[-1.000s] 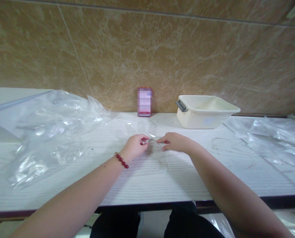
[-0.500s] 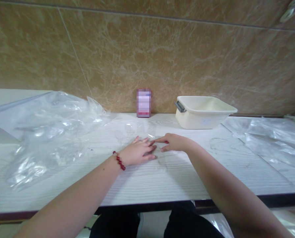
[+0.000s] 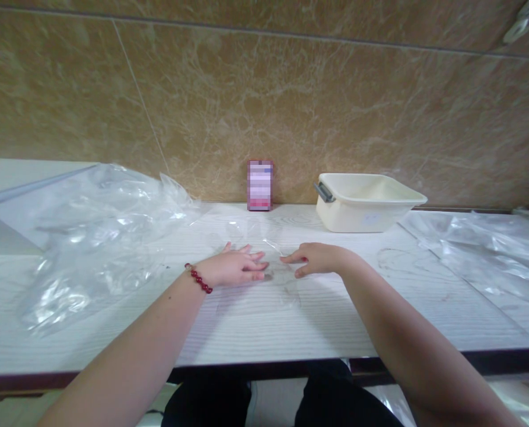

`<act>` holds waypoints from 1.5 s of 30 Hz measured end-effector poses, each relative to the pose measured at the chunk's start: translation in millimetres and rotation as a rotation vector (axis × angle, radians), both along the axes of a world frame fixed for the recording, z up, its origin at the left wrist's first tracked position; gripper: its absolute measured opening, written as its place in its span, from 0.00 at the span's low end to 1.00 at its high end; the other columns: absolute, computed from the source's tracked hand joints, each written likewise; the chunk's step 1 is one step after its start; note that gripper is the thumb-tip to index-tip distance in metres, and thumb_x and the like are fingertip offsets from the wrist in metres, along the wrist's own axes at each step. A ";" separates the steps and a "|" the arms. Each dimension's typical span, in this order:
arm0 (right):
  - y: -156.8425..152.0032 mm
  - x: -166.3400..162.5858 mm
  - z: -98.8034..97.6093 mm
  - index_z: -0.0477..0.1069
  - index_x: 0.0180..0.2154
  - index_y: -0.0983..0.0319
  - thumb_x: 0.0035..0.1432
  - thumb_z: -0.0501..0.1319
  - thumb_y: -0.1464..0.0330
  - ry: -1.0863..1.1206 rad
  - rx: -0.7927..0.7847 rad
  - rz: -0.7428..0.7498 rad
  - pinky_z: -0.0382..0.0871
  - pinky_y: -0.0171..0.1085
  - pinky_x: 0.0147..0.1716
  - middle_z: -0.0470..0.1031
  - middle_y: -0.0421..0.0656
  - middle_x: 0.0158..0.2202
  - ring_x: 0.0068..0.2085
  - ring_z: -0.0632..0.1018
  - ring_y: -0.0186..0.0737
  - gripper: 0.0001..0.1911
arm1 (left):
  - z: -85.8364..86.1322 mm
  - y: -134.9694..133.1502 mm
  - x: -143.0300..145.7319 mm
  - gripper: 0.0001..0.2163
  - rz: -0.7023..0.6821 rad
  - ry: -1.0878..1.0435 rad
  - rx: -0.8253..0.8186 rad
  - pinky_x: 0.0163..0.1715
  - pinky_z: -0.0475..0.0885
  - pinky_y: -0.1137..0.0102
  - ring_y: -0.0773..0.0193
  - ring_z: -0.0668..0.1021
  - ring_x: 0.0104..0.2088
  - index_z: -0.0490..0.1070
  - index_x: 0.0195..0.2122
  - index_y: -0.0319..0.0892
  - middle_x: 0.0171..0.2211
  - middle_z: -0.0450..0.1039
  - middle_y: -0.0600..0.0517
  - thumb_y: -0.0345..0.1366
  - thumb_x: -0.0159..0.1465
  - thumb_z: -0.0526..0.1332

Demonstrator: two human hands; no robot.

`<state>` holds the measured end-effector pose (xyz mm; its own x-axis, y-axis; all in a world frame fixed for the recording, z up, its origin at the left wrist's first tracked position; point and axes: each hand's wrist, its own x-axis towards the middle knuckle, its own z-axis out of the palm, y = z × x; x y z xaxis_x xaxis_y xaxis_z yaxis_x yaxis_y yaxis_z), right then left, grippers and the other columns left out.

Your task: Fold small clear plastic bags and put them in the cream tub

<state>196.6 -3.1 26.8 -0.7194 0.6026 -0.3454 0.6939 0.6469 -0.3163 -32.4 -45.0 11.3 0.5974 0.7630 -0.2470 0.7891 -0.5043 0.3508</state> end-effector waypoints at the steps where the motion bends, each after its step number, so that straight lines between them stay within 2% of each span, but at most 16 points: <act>1: -0.1 0.7 0.7 0.58 0.51 0.54 0.45 0.57 0.62 -0.011 -0.003 0.008 0.58 0.35 0.41 0.67 0.43 0.45 0.42 0.69 0.41 0.28 | 0.4 -0.1 -0.2 0.20 0.002 -0.006 -0.003 0.47 0.32 0.46 0.51 0.46 0.57 0.60 0.48 0.58 0.56 0.48 0.56 0.53 0.56 0.44; 5: -0.6 1.8 2.9 0.62 0.49 0.55 0.47 0.56 0.62 -0.036 0.026 0.008 0.60 0.34 0.37 0.70 0.44 0.41 0.38 0.70 0.40 0.24 | 2.4 -0.9 -0.2 0.19 0.003 -0.005 -0.002 0.47 0.32 0.45 0.51 0.46 0.57 0.61 0.47 0.58 0.56 0.48 0.56 0.52 0.56 0.45; 8: 0.0 -0.5 2.3 0.65 0.46 0.54 0.49 0.54 0.61 0.021 0.125 -0.038 0.60 0.33 0.36 0.71 0.44 0.36 0.35 0.70 0.38 0.20 | 3.9 -1.4 0.1 0.19 0.003 -0.002 -0.003 0.46 0.32 0.44 0.51 0.46 0.57 0.60 0.47 0.59 0.56 0.48 0.56 0.52 0.56 0.45; 12: 2.3 -5.0 -2.9 0.64 0.46 0.53 0.48 0.55 0.60 0.074 0.205 -0.071 0.59 0.34 0.37 0.68 0.44 0.35 0.35 0.69 0.37 0.20 | 4.5 -1.7 0.2 0.19 -0.015 0.008 -0.002 0.46 0.31 0.44 0.51 0.45 0.57 0.58 0.48 0.59 0.56 0.47 0.55 0.52 0.56 0.45; 21: 9.7 0.6 -11.9 0.57 0.51 0.50 0.44 0.56 0.55 0.013 0.106 -0.055 0.57 0.38 0.42 0.66 0.44 0.43 0.43 0.67 0.43 0.29 | 6.1 -1.3 -5.0 0.19 -0.014 0.024 -0.042 0.45 0.30 0.44 0.51 0.44 0.57 0.59 0.48 0.60 0.56 0.47 0.56 0.53 0.56 0.44; 28: 8.3 0.4 -9.4 0.54 0.52 0.50 0.43 0.57 0.55 -0.010 0.071 -0.069 0.57 0.39 0.43 0.64 0.44 0.47 0.44 0.67 0.44 0.32 | 9.5 -2.9 -11.3 0.18 0.024 -0.006 -0.094 0.48 0.34 0.48 0.53 0.45 0.57 0.63 0.44 0.60 0.56 0.49 0.57 0.53 0.55 0.46; 34: 7.9 1.3 -8.8 0.55 0.52 0.49 0.43 0.58 0.55 0.006 0.036 -0.095 0.56 0.39 0.43 0.63 0.43 0.48 0.46 0.66 0.45 0.32 | 8.5 -0.8 -14.0 0.18 0.018 0.034 -0.083 0.46 0.31 0.45 0.52 0.44 0.57 0.61 0.45 0.62 0.56 0.48 0.57 0.53 0.56 0.44; 37: 7.2 1.3 -8.1 0.54 0.52 0.50 0.43 0.57 0.55 0.008 0.028 -0.090 0.56 0.39 0.44 0.63 0.43 0.49 0.46 0.65 0.45 0.32 | 8.0 -0.4 -15.2 0.18 0.032 0.045 -0.063 0.46 0.31 0.46 0.53 0.45 0.57 0.64 0.44 0.60 0.56 0.48 0.56 0.52 0.56 0.44; 40: 6.0 0.7 -6.8 0.54 0.52 0.50 0.43 0.58 0.56 0.007 0.026 -0.090 0.56 0.40 0.44 0.63 0.43 0.49 0.47 0.65 0.45 0.32 | 8.7 1.0 -16.1 0.17 0.048 0.030 -0.039 0.49 0.34 0.49 0.55 0.46 0.57 0.68 0.39 0.55 0.56 0.50 0.55 0.51 0.56 0.45; 42: 5.1 0.4 -5.8 0.55 0.52 0.51 0.42 0.58 0.57 0.015 0.026 -0.092 0.55 0.40 0.45 0.63 0.42 0.49 0.46 0.65 0.45 0.32 | 9.2 4.7 -18.4 0.17 0.061 -0.002 0.016 0.51 0.40 0.56 0.58 0.52 0.56 0.71 0.36 0.52 0.54 0.54 0.54 0.50 0.56 0.47; 45: 4.0 1.0 -4.5 0.56 0.51 0.52 0.42 0.59 0.58 0.050 0.027 -0.079 0.55 0.39 0.45 0.63 0.42 0.49 0.47 0.65 0.45 0.32 | 7.0 16.0 -30.4 0.17 0.247 -0.036 0.216 0.48 0.55 0.68 0.61 0.66 0.48 0.71 0.34 0.45 0.47 0.65 0.51 0.46 0.57 0.47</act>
